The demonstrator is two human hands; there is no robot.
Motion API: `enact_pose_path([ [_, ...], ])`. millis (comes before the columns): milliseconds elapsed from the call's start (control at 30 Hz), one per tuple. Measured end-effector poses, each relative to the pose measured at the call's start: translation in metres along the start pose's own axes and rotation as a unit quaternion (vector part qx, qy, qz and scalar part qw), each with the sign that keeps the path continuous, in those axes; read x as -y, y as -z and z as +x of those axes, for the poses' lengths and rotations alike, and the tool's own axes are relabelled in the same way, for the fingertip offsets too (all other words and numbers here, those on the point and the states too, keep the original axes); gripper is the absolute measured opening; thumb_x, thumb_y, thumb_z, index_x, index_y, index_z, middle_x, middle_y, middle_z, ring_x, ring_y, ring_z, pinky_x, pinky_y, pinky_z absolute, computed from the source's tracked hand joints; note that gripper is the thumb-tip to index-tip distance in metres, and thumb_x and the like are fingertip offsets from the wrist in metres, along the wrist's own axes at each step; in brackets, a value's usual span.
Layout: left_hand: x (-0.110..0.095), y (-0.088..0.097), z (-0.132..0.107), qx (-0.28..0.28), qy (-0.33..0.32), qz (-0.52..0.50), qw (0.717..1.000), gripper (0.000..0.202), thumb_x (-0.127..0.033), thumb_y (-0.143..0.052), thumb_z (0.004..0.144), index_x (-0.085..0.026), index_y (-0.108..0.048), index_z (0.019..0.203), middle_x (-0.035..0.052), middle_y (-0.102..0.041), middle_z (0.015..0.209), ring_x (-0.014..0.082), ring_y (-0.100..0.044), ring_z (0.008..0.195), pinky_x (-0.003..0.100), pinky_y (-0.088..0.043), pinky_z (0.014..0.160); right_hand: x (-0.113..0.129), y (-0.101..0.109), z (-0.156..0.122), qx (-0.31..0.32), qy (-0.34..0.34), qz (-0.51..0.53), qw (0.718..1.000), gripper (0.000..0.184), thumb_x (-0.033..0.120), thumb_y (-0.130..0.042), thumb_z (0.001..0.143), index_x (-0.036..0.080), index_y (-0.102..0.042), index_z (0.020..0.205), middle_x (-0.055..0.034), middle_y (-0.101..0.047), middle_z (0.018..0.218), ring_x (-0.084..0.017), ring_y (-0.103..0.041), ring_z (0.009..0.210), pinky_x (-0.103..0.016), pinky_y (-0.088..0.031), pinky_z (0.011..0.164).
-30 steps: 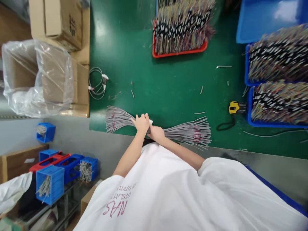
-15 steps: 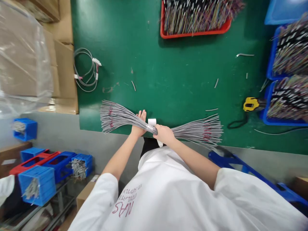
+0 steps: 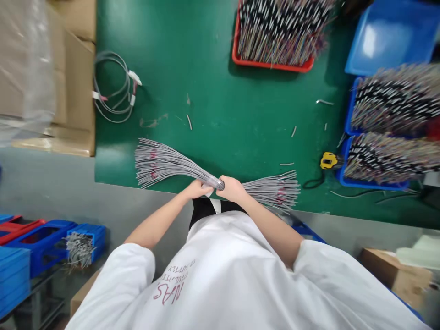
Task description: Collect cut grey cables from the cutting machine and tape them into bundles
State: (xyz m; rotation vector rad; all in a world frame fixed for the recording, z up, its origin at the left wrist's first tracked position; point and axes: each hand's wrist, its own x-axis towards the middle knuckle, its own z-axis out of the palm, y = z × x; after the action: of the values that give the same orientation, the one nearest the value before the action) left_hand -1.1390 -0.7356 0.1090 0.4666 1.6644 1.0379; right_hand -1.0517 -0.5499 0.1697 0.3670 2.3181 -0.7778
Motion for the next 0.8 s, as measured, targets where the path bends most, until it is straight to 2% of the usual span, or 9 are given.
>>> enact_pose_path([
  [133,-0.030,-0.015,-0.030,-0.007,0.074,-0.015,0.997,0.035,-0.045,-0.060,0.081,-0.014,-0.072,0.091,0.0068,-0.071,0.081,0.0193,-0.064,0.076,0.029,-0.052,0.068,0.012,0.002,-0.005,0.008,0.000,-0.020,1.000,0.036,0.046,-0.066,0.081,0.025,-0.061,0.109,-0.0049,-0.075,0.097,-0.025,-0.071,0.092,-0.027,-0.044,0.069],
  [267,-0.067,-0.019,-0.056,-0.009,0.156,-0.008,0.988,0.035,-0.048,-0.063,0.074,-0.014,-0.067,0.072,0.0031,-0.062,0.060,0.0149,-0.055,0.053,0.025,-0.043,0.047,0.026,-0.003,-0.023,0.009,0.017,-0.062,0.998,0.029,0.045,-0.063,0.084,0.024,-0.062,0.105,-0.0076,-0.075,0.101,-0.026,-0.071,0.097,-0.030,-0.047,0.073],
  [400,-0.111,-0.021,-0.071,-0.001,0.195,0.004,0.981,0.036,-0.050,-0.062,0.073,-0.015,-0.063,0.064,0.0028,-0.059,0.054,0.0136,-0.049,0.046,0.024,-0.036,0.040,0.032,-0.002,-0.034,0.022,0.035,-0.074,0.996,0.031,0.043,-0.061,0.085,0.022,-0.063,0.107,-0.0113,-0.074,0.105,-0.028,-0.071,0.098,-0.033,-0.049,0.076],
  [567,-0.188,-0.008,-0.119,0.082,0.186,0.031,0.979,0.039,-0.051,-0.061,0.075,-0.012,-0.068,0.073,0.0076,-0.067,0.067,0.0151,-0.057,0.056,0.024,-0.039,0.048,0.027,0.008,-0.042,0.035,0.044,-0.040,0.998,0.030,0.031,-0.064,0.080,0.018,-0.066,0.107,-0.0146,-0.074,0.106,-0.029,-0.071,0.099,-0.034,-0.050,0.080],
  [633,-0.229,0.008,-0.129,0.090,0.115,0.117,0.982,0.040,-0.053,-0.062,0.077,-0.014,-0.071,0.081,0.0067,-0.070,0.078,0.0161,-0.061,0.068,0.024,-0.043,0.059,0.023,0.014,-0.044,0.049,0.046,-0.017,0.998,0.029,0.028,-0.066,0.075,0.017,-0.069,0.102,-0.0148,-0.074,0.103,-0.029,-0.071,0.097,-0.034,-0.050,0.079],
  [667,-0.248,0.016,-0.124,0.052,0.066,0.195,0.977,0.040,-0.054,-0.060,0.081,-0.016,-0.071,0.086,0.0055,-0.071,0.084,0.0165,-0.062,0.075,0.024,-0.044,0.065,0.020,0.017,-0.045,0.058,0.051,-0.004,0.997,0.029,0.030,-0.067,0.073,0.018,-0.070,0.100,-0.0140,-0.075,0.101,-0.029,-0.071,0.094,-0.033,-0.050,0.077],
  [700,-0.265,0.021,-0.112,-0.011,0.027,0.289,0.957,0.040,-0.055,-0.056,0.085,-0.018,-0.071,0.089,0.0046,-0.071,0.089,0.0171,-0.062,0.080,0.025,-0.044,0.070,0.019,0.021,-0.045,0.069,0.062,0.011,0.996,0.030,0.032,-0.069,0.072,0.018,-0.071,0.098,-0.0130,-0.075,0.100,-0.029,-0.072,0.092,-0.033,-0.051,0.074],
  [733,-0.279,0.023,-0.092,-0.082,0.008,0.387,0.919,0.040,-0.055,-0.052,0.088,-0.019,-0.071,0.090,0.0049,-0.070,0.092,0.0181,-0.062,0.084,0.026,-0.044,0.073,0.017,0.026,-0.044,0.082,0.077,0.025,0.993,0.033,0.036,-0.069,0.070,0.019,-0.071,0.098,-0.0122,-0.075,0.099,-0.029,-0.072,0.090,-0.032,-0.051,0.072],
  [800,-0.292,0.018,-0.034,-0.181,0.019,0.544,0.819,0.039,-0.050,-0.049,0.091,-0.017,-0.069,0.093,0.0099,-0.066,0.099,0.0217,-0.062,0.089,0.030,-0.044,0.076,0.014,0.035,-0.043,0.115,0.104,0.049,0.987,0.040,0.042,-0.070,0.067,0.018,-0.072,0.098,-0.0117,-0.076,0.098,-0.029,-0.072,0.088,-0.031,-0.050,0.069],
])
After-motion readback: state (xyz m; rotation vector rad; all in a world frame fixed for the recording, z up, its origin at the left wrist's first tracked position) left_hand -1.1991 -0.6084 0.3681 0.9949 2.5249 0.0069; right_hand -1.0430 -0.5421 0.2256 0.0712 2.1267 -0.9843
